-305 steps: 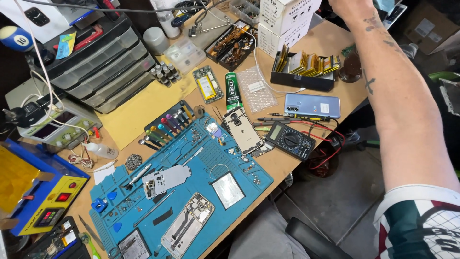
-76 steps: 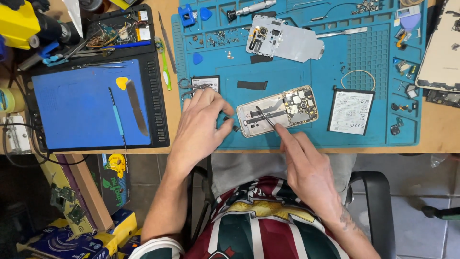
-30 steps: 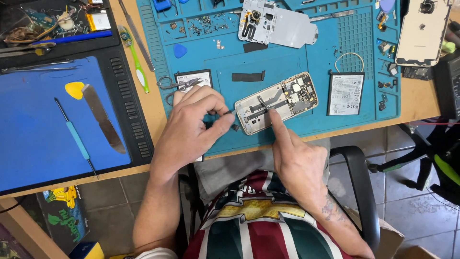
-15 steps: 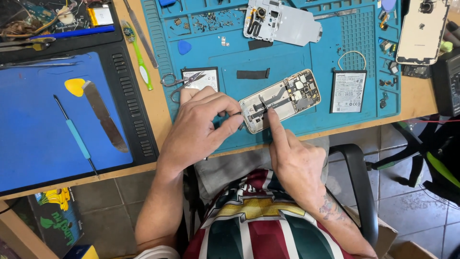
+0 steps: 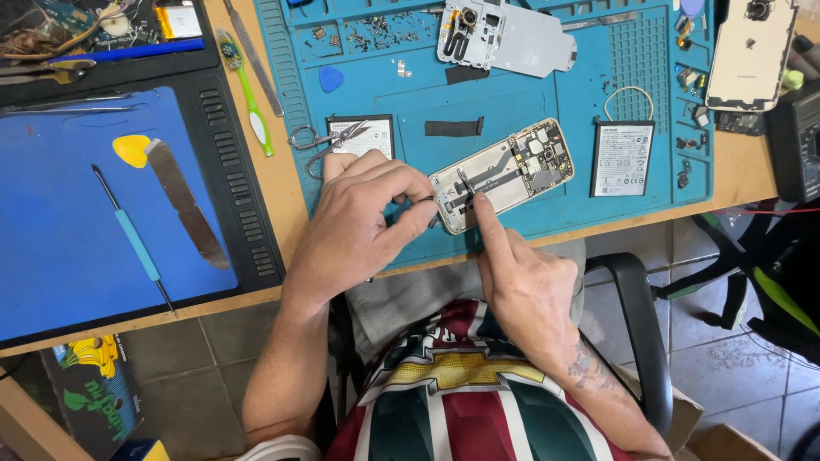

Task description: Disassembling a mobile phone, testing battery voltage with a multimeter, and performing repairs on the motherboard.

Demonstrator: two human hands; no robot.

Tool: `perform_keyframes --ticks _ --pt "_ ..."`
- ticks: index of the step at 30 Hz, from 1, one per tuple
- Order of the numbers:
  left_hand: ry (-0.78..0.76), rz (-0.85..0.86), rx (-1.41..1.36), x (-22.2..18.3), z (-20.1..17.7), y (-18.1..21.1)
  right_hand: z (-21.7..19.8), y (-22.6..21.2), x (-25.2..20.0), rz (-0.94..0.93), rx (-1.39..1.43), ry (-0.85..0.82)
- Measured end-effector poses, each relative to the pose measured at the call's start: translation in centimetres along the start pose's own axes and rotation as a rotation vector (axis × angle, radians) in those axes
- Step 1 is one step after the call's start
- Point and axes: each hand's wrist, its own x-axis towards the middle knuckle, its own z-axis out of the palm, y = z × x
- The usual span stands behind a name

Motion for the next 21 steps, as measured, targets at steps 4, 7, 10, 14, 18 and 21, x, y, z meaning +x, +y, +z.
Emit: perform_keyframes --ticks 4,7,10,14,18,21 --pt "0.002 0.0 0.001 -0.04 -0.01 -0.03 0.12 0.33 -0.64 -0.01 -0.047 0.031" --pt "0.01 -0.005 0.007 0.05 0.07 -0.16 0.18 -0.15 -0.47 -0.019 0.034 0.022" --pt "0.035 -0.008 -0.001 0.02 0.15 -0.25 0.23 -0.47 -0.46 -0.037 0.029 0.011" --pt "0.048 -0.006 0.02 -0.01 0.47 -0.54 0.29 -0.17 -0.69 -0.024 0.032 -0.001" --pt "0.061 -0.006 0.024 0.05 0.54 -0.46 0.22 -0.53 -0.49 -0.029 0.101 -0.008" --pt "0.061 -0.016 0.021 0.0 0.44 -0.31 0.52 -0.58 -0.61 -0.046 0.107 -0.014"
